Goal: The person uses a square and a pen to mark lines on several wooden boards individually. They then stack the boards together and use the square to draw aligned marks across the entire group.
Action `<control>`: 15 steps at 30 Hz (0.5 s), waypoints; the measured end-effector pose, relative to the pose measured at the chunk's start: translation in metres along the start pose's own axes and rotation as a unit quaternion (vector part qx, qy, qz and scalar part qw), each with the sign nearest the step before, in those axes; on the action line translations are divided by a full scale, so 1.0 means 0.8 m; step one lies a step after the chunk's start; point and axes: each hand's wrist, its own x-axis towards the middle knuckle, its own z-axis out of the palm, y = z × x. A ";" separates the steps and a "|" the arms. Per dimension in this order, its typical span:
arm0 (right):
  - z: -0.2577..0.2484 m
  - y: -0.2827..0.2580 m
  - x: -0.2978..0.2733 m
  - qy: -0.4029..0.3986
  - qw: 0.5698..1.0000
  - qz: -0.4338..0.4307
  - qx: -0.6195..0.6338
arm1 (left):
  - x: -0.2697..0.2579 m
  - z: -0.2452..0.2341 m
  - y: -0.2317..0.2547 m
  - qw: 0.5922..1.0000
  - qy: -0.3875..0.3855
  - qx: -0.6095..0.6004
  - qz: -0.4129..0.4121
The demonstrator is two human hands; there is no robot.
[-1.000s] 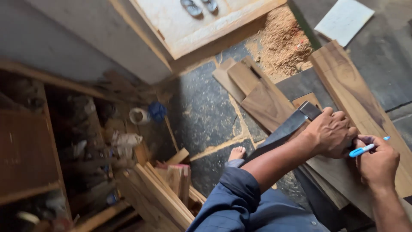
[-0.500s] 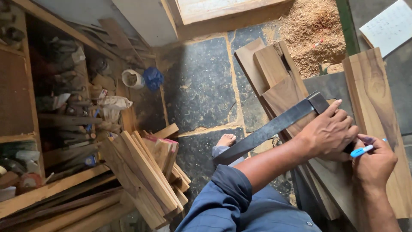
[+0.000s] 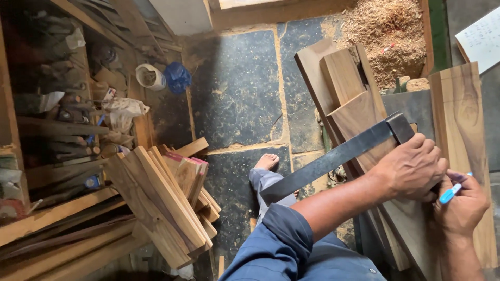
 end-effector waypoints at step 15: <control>-0.010 0.007 0.002 -0.003 1.000 -0.001 0.004 | -0.003 0.012 -0.001 1.000 0.022 0.014 0.004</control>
